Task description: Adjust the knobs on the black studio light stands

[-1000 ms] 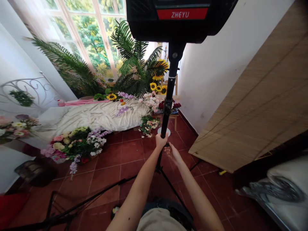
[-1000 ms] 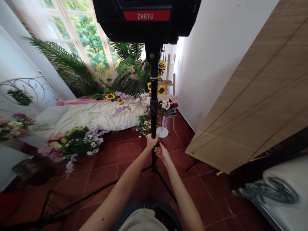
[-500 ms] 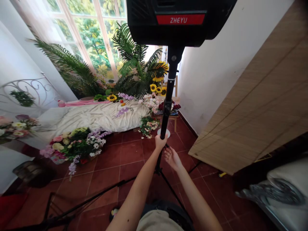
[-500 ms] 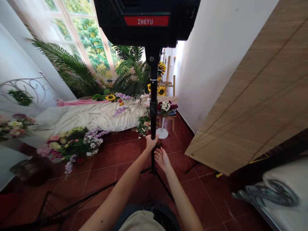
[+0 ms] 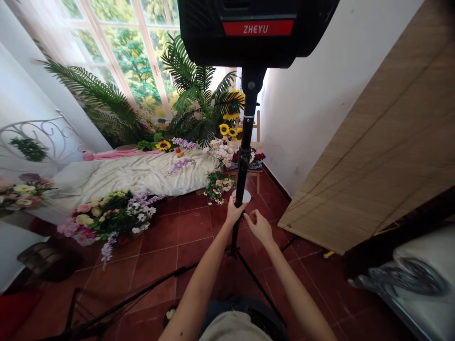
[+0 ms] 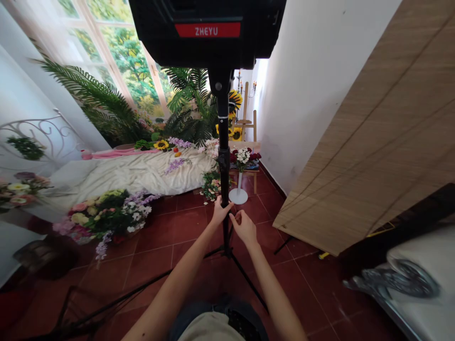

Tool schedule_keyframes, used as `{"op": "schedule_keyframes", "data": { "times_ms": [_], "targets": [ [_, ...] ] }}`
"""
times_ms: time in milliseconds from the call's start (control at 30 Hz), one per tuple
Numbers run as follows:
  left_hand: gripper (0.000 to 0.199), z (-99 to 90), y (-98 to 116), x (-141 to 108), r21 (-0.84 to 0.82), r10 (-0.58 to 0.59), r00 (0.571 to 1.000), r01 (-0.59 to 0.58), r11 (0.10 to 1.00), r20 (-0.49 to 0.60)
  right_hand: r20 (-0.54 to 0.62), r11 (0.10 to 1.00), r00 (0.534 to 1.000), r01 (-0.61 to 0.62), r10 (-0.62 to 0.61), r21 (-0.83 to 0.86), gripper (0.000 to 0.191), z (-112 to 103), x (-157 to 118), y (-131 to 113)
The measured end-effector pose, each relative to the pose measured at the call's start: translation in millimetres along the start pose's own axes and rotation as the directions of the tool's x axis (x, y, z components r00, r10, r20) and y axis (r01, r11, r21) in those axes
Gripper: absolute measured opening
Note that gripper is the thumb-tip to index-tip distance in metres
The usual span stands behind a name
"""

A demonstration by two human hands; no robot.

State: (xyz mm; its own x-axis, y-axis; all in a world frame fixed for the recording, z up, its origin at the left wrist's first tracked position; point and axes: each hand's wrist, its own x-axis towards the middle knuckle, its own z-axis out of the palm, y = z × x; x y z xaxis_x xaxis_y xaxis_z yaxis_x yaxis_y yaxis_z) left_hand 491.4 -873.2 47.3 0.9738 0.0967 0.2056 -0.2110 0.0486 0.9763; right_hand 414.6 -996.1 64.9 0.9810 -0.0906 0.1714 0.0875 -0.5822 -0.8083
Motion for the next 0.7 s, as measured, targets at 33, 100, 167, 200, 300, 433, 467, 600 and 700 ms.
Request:
{"op": "schedule_keyframes", "data": {
  "times_ms": [33,100,167,200,300,433,467,600,700],
  "targets": [
    [0.039,0.1,-1.2,-1.5,-0.013,0.007,1.000,-0.007,1.000,0.010,-0.004,1.000,1.000,0.023,-0.023,-0.021,0.037,-0.7,0.7,-0.1],
    [0.035,-0.3,-3.5,-5.9,-0.022,0.022,0.999,-0.021,1.000,0.024,-0.036,0.996,0.996,0.085,-0.085,-0.006,0.034,0.7,0.7,1.0],
    [0.034,-1.8,-5.1,-11.0,-0.015,0.022,0.999,-0.022,1.000,0.034,-0.071,0.990,0.987,0.143,-0.143,0.000,0.031,4.7,-0.2,3.1],
    [0.034,-2.7,-5.6,-13.4,-0.012,0.016,0.999,-0.015,1.000,0.041,-0.080,0.987,0.984,0.160,-0.161,-0.019,0.030,6.9,-0.5,4.3],
    [0.037,-4.7,-5.9,-17.7,-0.004,-0.004,0.999,0.004,1.000,0.050,-0.069,0.977,0.979,0.182,-0.190,-0.108,0.032,11.4,1.7,7.7],
    [0.034,-5.0,-6.3,-18.9,0.024,0.020,0.999,-0.021,0.999,0.050,0.012,0.986,0.987,0.160,-0.160,-0.040,0.041,13.0,10.3,12.1],
    [0.033,-4.7,-6.9,-19.1,0.027,0.027,0.998,-0.028,0.999,0.054,0.041,0.989,0.988,0.145,-0.146,0.021,0.044,13.8,12.3,13.2],
    [0.034,-2.1,-10.7,-20.1,0.007,0.003,0.998,-0.004,1.000,0.058,0.108,0.967,0.990,0.058,-0.087,0.247,0.054,19.7,17.3,17.5],
    [0.035,2.6,-11.1,-20.2,0.009,-0.042,0.999,0.041,0.999,0.028,0.130,0.950,0.990,0.007,-0.051,0.312,0.055,22.1,19.3,20.9]
  ]
}}
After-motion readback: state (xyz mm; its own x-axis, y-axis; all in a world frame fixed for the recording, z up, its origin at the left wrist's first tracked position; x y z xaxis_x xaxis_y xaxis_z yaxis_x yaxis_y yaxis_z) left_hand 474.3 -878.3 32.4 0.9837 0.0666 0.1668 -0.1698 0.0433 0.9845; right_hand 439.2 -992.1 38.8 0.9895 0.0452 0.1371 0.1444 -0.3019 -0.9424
